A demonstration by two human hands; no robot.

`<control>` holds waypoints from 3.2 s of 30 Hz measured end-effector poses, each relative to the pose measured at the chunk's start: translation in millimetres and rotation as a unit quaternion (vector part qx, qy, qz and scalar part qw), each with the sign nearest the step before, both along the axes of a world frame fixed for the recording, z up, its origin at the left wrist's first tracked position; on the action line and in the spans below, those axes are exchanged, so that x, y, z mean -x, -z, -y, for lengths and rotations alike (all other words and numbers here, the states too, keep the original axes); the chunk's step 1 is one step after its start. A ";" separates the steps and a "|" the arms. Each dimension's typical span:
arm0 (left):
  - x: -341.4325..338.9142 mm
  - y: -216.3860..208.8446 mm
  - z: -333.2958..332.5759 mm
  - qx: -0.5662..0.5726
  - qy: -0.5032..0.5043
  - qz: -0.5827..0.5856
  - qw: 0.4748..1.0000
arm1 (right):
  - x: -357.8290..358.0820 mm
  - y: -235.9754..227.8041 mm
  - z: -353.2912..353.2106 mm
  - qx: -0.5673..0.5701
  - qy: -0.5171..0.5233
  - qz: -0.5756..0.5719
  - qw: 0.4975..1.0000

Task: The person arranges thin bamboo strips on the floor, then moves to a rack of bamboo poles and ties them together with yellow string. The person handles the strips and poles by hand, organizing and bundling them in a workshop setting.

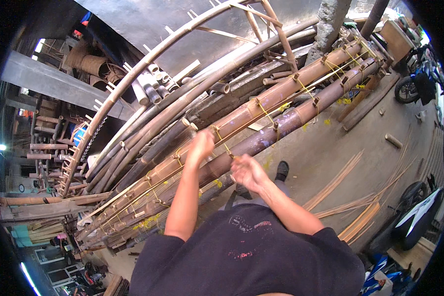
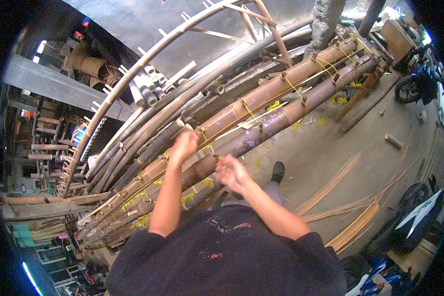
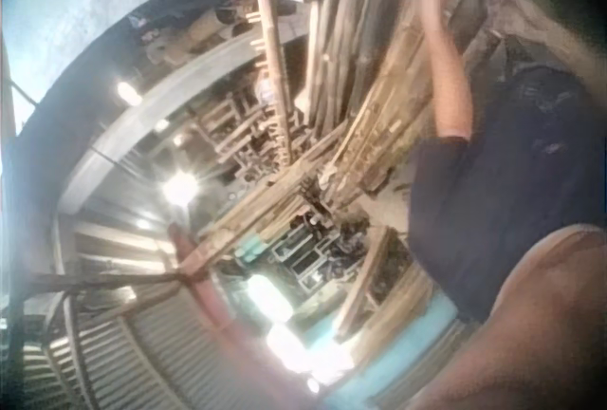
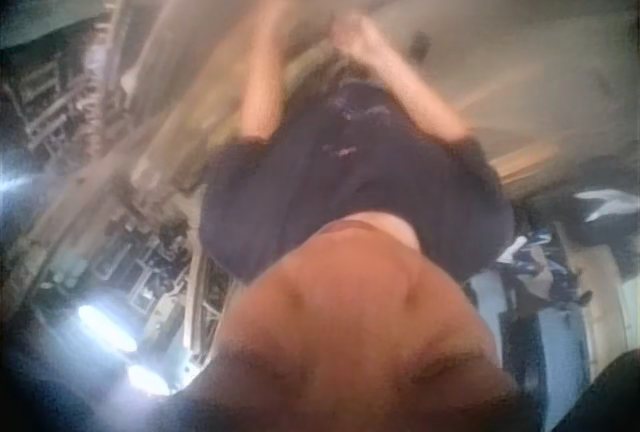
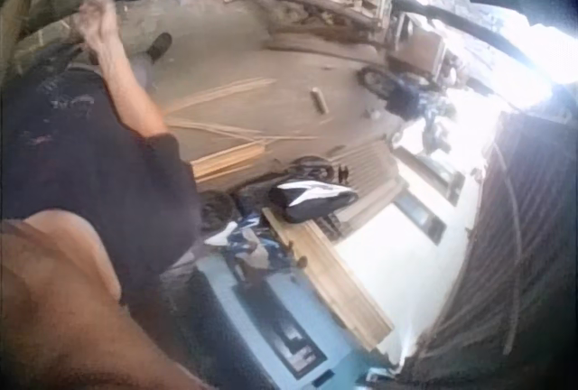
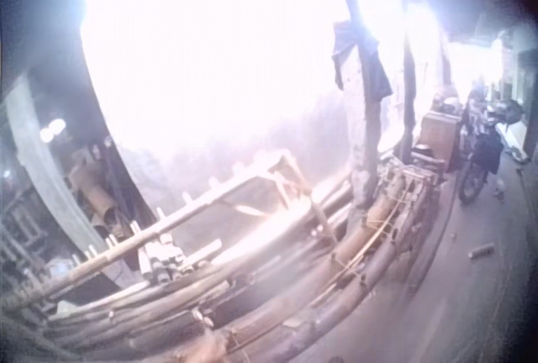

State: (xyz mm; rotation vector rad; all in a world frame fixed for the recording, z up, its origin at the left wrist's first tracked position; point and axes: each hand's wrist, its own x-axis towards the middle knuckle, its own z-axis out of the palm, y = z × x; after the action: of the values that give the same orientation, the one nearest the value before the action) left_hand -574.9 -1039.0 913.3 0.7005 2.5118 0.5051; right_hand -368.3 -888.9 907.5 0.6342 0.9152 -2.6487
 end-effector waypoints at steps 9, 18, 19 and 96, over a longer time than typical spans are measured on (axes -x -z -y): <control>-78.0 53.6 -3.3 -0.146 -0.091 -0.257 0.951 | 174.1 -63.0 39.6 -0.660 -0.227 -0.269 0.664; -68.9 31.8 17.5 -0.236 -0.130 -0.118 0.956 | 100.8 -91.5 -6.3 -0.439 -0.248 -0.369 0.781; -69.4 27.0 14.4 -0.202 -0.157 -0.119 0.959 | 68.9 -84.6 -7.4 -0.454 -0.330 -0.366 0.742; 19.7 -26.8 124.2 -0.387 -0.179 -0.008 0.904 | -31.2 12.9 188.2 -0.635 -0.211 -0.365 0.647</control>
State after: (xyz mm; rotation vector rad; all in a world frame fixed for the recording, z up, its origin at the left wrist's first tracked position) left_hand -594.6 -1163.3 940.1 0.4846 2.4159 1.6876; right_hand -337.1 -1077.1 894.7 -0.5367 2.7207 -1.3680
